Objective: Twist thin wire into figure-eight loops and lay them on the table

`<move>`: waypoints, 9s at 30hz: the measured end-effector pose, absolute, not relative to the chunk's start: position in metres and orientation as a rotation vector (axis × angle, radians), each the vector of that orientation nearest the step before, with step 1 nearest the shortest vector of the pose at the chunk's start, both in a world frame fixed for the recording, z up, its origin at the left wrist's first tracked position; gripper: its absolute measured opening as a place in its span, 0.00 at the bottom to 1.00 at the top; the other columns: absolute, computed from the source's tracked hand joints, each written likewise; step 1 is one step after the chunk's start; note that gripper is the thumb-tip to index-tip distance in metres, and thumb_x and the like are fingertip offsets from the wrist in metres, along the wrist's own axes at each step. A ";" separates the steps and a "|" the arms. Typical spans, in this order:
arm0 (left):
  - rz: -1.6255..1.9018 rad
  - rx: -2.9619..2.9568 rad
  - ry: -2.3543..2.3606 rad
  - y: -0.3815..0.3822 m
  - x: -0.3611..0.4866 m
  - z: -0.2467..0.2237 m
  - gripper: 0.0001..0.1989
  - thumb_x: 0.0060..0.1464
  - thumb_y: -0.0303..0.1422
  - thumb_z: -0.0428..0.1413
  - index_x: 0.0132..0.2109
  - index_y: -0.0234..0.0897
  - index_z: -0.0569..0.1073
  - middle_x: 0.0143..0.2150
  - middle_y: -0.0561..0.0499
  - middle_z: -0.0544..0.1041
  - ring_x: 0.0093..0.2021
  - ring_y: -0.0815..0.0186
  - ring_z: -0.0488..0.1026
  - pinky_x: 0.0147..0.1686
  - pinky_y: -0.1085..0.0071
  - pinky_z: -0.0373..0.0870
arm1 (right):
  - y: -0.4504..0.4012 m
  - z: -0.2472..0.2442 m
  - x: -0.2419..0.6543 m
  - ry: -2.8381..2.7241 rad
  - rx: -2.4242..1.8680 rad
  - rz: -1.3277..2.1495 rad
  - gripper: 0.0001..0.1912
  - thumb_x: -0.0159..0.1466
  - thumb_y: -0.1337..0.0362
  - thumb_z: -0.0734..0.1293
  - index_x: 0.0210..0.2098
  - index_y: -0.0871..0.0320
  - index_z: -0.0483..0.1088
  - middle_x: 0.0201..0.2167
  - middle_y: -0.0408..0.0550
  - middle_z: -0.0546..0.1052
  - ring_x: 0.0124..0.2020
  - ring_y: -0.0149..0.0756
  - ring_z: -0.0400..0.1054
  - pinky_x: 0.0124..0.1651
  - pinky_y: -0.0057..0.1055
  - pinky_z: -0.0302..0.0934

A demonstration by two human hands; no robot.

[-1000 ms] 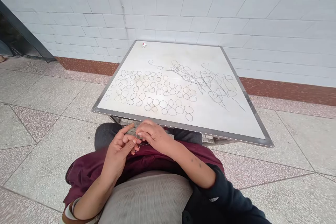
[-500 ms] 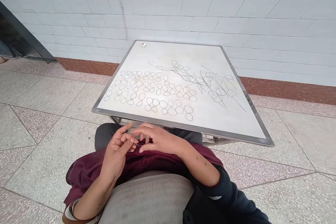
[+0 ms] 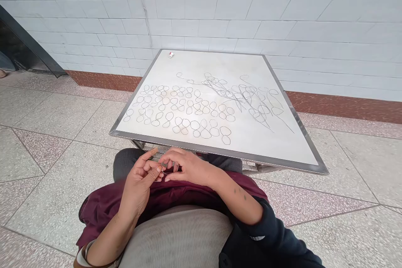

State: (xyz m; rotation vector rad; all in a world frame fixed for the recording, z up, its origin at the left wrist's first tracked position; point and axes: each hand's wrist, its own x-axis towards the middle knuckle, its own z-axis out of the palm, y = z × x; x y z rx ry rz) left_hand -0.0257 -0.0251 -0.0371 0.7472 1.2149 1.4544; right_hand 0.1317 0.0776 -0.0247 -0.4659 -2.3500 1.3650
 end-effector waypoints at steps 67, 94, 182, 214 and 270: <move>1.418 0.666 1.201 -0.024 -0.027 -0.037 0.25 0.49 0.31 0.63 0.55 0.40 0.69 0.29 0.56 0.74 0.28 0.73 0.67 0.35 0.75 0.65 | 0.083 -0.028 0.134 -2.309 -0.451 1.433 0.24 0.57 0.59 0.74 0.51 0.54 0.67 0.38 0.45 0.69 0.35 0.30 0.65 0.36 0.27 0.65; 1.546 0.720 1.287 -0.024 -0.017 -0.043 0.23 0.50 0.32 0.63 0.54 0.40 0.71 0.30 0.56 0.73 0.33 0.71 0.69 0.44 0.70 0.65 | 0.075 -0.036 0.131 -2.236 -0.572 1.280 0.11 0.61 0.62 0.69 0.44 0.55 0.72 0.32 0.44 0.72 0.32 0.31 0.66 0.34 0.25 0.63; 1.364 0.826 1.351 -0.013 -0.037 -0.048 0.23 0.50 0.35 0.62 0.53 0.39 0.72 0.32 0.52 0.76 0.32 0.70 0.69 0.33 0.74 0.64 | 0.069 -0.052 0.149 -1.642 -0.842 1.885 0.12 0.61 0.57 0.67 0.39 0.58 0.71 0.26 0.40 0.70 0.24 0.25 0.64 0.28 0.24 0.60; 1.613 0.719 1.288 -0.013 -0.014 -0.042 0.20 0.51 0.33 0.62 0.52 0.40 0.71 0.36 0.52 0.75 0.36 0.69 0.71 0.42 0.71 0.68 | 0.028 -0.063 0.114 -1.228 -0.818 1.998 0.17 0.55 0.53 0.73 0.34 0.57 0.67 0.26 0.39 0.72 0.26 0.29 0.71 0.25 0.25 0.67; 1.425 0.770 1.315 0.002 -0.010 -0.046 0.26 0.50 0.29 0.61 0.56 0.33 0.64 0.25 0.58 0.73 0.24 0.72 0.68 0.31 0.73 0.66 | 0.053 -0.054 0.108 -1.556 -1.007 1.581 0.09 0.64 0.57 0.59 0.39 0.55 0.64 0.34 0.41 0.68 0.17 0.21 0.61 0.14 0.19 0.56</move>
